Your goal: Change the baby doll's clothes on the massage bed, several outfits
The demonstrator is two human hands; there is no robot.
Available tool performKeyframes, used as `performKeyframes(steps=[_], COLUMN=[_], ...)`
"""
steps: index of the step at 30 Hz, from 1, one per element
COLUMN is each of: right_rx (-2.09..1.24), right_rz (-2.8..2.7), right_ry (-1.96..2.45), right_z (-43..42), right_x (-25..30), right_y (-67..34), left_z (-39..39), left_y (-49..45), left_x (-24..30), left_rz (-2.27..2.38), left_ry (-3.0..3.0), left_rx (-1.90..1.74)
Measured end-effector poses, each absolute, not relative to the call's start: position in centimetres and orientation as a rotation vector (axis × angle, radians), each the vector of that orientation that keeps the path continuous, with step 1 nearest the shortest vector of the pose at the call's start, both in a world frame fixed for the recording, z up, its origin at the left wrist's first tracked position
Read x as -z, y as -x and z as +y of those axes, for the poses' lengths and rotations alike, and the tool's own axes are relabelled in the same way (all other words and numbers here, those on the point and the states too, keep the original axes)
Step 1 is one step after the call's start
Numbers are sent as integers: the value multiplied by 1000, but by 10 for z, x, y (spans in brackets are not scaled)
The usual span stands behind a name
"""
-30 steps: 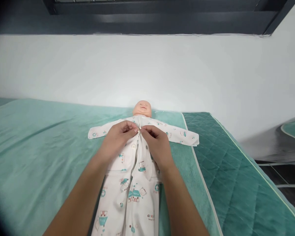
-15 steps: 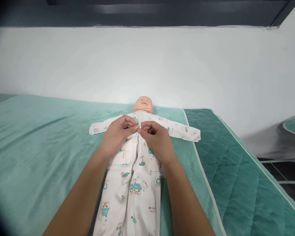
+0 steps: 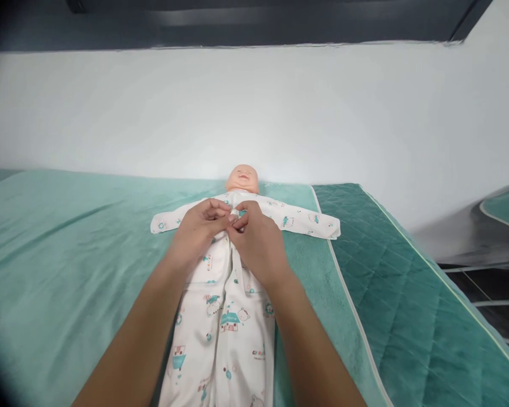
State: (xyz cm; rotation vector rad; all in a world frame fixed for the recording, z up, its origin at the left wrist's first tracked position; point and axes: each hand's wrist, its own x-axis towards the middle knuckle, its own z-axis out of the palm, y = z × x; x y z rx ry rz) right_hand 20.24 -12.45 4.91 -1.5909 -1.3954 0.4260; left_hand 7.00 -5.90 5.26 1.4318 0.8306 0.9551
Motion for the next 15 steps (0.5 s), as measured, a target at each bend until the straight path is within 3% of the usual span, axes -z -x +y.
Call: performKeyframes(steps=[10,15], right_rx=[-411,-557], right_rz=[-1539,-1446], right_ry=[1638,1539], right_z=[-129,-127], right_x=[-53,-49], right_y=[-200,-206], left_z=[-61,-60], left_y=[-64,-65], left_x=[-63,-58], left_rz=[671,723], left_ry=[-1228,-1329], left_rx=[-912,-933])
